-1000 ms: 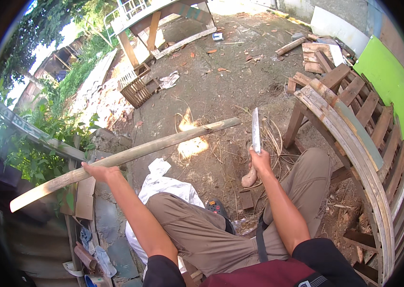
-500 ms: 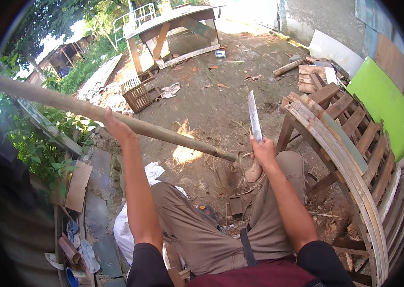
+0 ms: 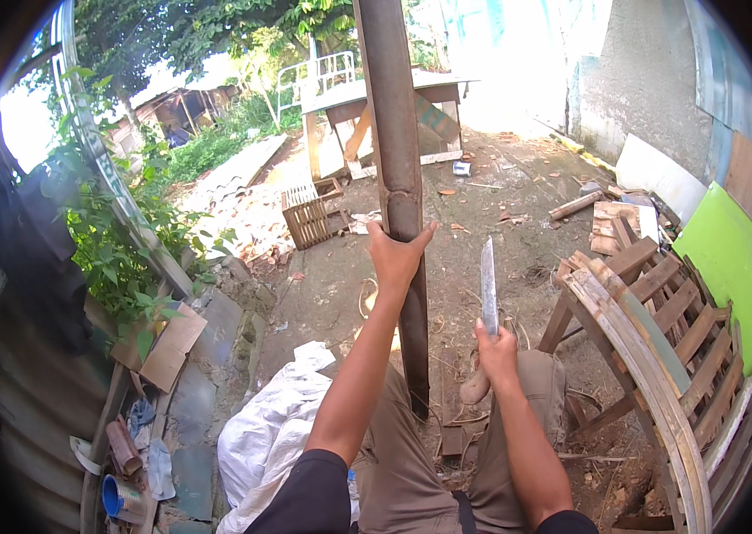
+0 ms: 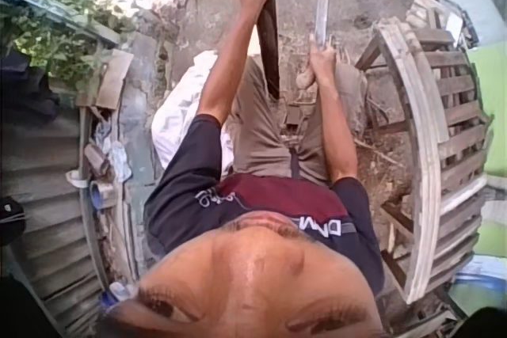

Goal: The person cuts a long bamboo pole into sections using a hand saw and then splits the sections with a knife. The person works while sitting on the ground in an outdoor area with wooden pallets and debris.

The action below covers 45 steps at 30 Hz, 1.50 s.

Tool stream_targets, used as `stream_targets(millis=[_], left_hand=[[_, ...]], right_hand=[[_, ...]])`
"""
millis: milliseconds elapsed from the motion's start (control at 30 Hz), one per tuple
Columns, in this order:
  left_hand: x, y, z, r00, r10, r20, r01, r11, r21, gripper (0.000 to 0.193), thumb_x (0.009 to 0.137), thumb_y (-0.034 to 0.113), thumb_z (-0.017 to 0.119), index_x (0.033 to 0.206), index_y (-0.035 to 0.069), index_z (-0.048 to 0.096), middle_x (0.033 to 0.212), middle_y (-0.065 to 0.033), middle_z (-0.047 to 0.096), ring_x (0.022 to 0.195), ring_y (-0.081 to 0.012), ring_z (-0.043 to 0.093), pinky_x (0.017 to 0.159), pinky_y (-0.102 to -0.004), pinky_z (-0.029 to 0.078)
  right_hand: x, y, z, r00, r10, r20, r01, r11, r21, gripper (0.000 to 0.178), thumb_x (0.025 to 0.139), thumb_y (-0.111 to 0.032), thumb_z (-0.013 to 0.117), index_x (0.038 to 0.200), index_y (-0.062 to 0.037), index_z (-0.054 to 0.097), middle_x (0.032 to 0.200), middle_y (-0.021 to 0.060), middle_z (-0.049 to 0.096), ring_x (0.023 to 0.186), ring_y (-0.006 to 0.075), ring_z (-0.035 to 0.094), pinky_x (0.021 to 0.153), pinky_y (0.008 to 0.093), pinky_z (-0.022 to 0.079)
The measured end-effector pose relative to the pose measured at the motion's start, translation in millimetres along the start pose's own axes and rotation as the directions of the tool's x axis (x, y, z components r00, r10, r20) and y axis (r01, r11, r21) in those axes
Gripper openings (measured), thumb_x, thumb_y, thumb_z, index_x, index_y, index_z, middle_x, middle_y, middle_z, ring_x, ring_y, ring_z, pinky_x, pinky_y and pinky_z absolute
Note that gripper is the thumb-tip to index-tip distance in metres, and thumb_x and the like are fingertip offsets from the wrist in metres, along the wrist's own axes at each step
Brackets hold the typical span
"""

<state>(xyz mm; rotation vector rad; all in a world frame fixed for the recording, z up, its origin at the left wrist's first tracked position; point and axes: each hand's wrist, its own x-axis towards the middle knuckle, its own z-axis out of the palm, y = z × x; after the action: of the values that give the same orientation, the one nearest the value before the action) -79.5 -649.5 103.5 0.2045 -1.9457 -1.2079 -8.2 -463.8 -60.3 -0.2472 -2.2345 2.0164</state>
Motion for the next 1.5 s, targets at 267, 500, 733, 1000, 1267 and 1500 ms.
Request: stream_targets(millis=[267, 500, 733, 1000, 1267, 1500], left_hand=[[12, -1, 6, 0.957, 0.021, 0.289, 0.069, 0.952, -0.297, 0.060, 0.071, 0.020, 0.092, 0.115, -0.006, 0.062, 0.102, -0.0136, 0.070, 0.089, -0.0221, 0.067, 0.078, -0.0346, 0.054], [-42, 27, 11, 0.847, 0.112, 0.519, 0.135, 0.900, -0.414, 0.034, 0.077, 0.009, 0.086, 0.101, 0.000, 0.064, 0.084, -0.0070, 0.070, 0.076, -0.0157, 0.067, 0.072, -0.0297, 0.053], [-93, 47, 26, 0.857, 0.134, 0.498, 0.041, 0.944, -0.326, 0.039, 0.080, 0.016, 0.086, 0.105, -0.002, 0.062, 0.090, -0.0107, 0.070, 0.079, -0.0186, 0.067, 0.077, -0.0316, 0.052], [-126, 69, 61, 0.661, 0.120, 0.740, 0.144, 0.948, -0.283, 0.033, 0.083, 0.015, 0.083, 0.105, -0.004, 0.066, 0.091, -0.0102, 0.071, 0.081, -0.0173, 0.067, 0.075, -0.0300, 0.052], [-157, 93, 114, 0.680, 0.471, 0.561, -0.391, 0.881, -0.266, 0.039, 0.083, 0.020, 0.082, 0.111, -0.002, 0.065, 0.091, -0.0131, 0.074, 0.081, -0.0176, 0.070, 0.076, -0.0334, 0.053], [-146, 56, 108, 0.697, 0.465, 0.546, -0.401, 0.884, -0.241, 0.036, 0.081, 0.019, 0.083, 0.105, -0.001, 0.064, 0.085, -0.0185, 0.072, 0.078, -0.0297, 0.074, 0.071, -0.0386, 0.054]], right_hand=[[11, -36, -16, 0.990, -0.118, -0.077, 0.124, 0.989, 0.076, 0.034, 0.095, -0.034, 0.068, 0.087, -0.0017, 0.064, 0.061, 0.0043, 0.060, 0.055, 0.0149, 0.060, 0.051, 0.0344, 0.047], [-28, -114, -86, 0.927, -0.294, -0.233, 0.298, 0.954, -0.017, 0.039, 0.095, -0.033, 0.063, 0.101, 0.0042, 0.055, 0.064, 0.0192, 0.062, 0.064, 0.0383, 0.066, 0.060, 0.0475, 0.048], [-76, 21, -159, 0.855, -0.493, -0.163, 0.324, 0.752, -0.573, 0.048, 0.093, -0.020, 0.063, 0.129, 0.0079, 0.048, 0.092, 0.0285, 0.067, 0.081, 0.0435, 0.070, 0.073, 0.0514, 0.057], [-163, 148, -225, 0.951, -0.217, -0.222, -0.001, 0.712, -0.702, 0.057, 0.088, -0.015, 0.068, 0.137, 0.0021, 0.044, 0.110, 0.0282, 0.066, 0.090, 0.0465, 0.068, 0.078, 0.0512, 0.058], [-143, 104, -240, 0.907, -0.256, -0.335, 0.012, 0.810, -0.587, 0.056, 0.088, -0.017, 0.068, 0.135, 0.0024, 0.045, 0.098, 0.0294, 0.068, 0.083, 0.0483, 0.068, 0.073, 0.0512, 0.057], [-140, 8, -295, 0.780, -0.187, -0.597, -0.079, 0.917, -0.391, 0.049, 0.089, -0.028, 0.071, 0.123, 0.0048, 0.056, 0.076, 0.0103, 0.068, 0.064, 0.0200, 0.067, 0.057, 0.0375, 0.053]])
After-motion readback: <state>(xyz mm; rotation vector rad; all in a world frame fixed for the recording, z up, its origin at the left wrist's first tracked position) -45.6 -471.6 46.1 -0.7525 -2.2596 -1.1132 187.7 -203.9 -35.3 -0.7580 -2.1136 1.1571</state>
